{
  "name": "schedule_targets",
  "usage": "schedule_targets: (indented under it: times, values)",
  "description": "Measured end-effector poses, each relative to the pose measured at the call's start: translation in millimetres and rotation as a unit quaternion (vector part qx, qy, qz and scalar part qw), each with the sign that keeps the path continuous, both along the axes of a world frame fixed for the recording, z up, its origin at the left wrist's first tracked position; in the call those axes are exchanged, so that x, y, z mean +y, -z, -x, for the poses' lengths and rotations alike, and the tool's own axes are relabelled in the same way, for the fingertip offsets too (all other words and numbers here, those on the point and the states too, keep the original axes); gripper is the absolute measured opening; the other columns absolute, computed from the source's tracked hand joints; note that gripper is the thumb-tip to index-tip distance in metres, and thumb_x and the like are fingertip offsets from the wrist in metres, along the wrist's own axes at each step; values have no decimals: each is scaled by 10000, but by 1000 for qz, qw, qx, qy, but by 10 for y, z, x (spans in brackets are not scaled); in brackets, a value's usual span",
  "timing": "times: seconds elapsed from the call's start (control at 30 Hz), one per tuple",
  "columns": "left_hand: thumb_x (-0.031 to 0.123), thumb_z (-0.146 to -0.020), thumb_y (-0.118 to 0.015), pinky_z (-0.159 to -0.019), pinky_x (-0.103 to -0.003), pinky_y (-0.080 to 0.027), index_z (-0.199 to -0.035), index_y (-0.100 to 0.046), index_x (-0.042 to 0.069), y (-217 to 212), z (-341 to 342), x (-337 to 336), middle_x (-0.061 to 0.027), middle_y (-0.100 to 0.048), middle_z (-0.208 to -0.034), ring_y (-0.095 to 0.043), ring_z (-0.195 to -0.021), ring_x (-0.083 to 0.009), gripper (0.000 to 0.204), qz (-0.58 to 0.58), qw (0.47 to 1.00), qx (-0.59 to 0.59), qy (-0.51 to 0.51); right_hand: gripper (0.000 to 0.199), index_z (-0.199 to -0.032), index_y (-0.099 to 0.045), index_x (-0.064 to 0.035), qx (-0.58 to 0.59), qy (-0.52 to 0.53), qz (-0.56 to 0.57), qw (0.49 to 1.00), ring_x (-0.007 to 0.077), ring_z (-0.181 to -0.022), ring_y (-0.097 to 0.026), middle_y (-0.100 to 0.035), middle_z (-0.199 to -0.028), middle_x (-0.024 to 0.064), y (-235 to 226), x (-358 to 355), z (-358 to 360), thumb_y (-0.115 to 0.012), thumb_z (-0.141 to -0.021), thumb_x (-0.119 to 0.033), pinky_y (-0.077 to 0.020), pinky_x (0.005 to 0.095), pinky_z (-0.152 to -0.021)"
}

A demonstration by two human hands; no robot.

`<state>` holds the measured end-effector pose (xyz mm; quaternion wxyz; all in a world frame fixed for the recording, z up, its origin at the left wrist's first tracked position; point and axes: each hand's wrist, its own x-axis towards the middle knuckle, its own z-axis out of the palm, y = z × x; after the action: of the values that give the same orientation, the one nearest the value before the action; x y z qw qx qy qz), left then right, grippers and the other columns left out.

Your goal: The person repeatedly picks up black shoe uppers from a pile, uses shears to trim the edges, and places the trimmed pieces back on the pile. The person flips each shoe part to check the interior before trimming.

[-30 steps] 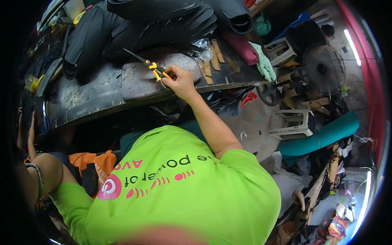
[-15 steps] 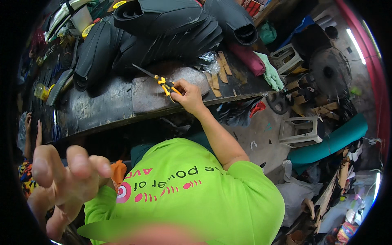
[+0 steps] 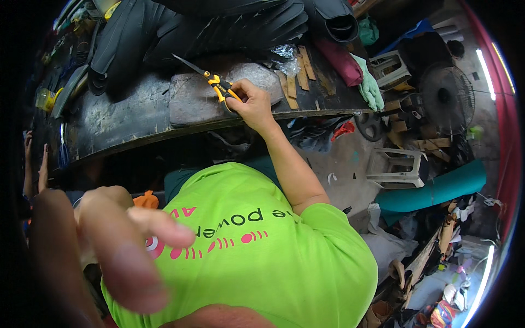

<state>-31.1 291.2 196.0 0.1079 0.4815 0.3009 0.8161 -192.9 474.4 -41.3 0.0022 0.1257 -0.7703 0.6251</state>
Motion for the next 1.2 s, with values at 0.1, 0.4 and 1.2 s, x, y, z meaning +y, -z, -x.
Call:
schedule_targets:
  times: [0.1,0.4,1.2]
  values:
    - [376,-844,-727,-1027,-487,-436,-1082,-691,249,33,24,43,-48,-462,-1307,-412,-1256,-266,272,-6,1000,0,8,233,-966,-662,-21,10,8,-6,1000,46,-651,-562,-668,-756,12,0,5,10,-764,-771,-100,-454,217,-615]
    - [314,-863,-698,-1011,-476,-455,-1086,-689,209,165,67,-103,-62,-497,-1270,-454,-1211,-258,246,-41,999,28,-1,269,-994,-651,-8,11,5,1,1000,51,-645,-568,-669,-769,27,-24,0,-11,-765,-768,-100,-467,222,-625]
    - [148,-915,-620,-966,-446,-506,-1096,-682,100,186,222,-258,-97,-591,-1173,-564,-1092,-236,197,-96,991,87,-36,245,-963,-650,-24,9,3,-1,1000,82,-659,-586,-650,-756,37,-50,18,-29,-769,-768,-111,-477,244,-632]
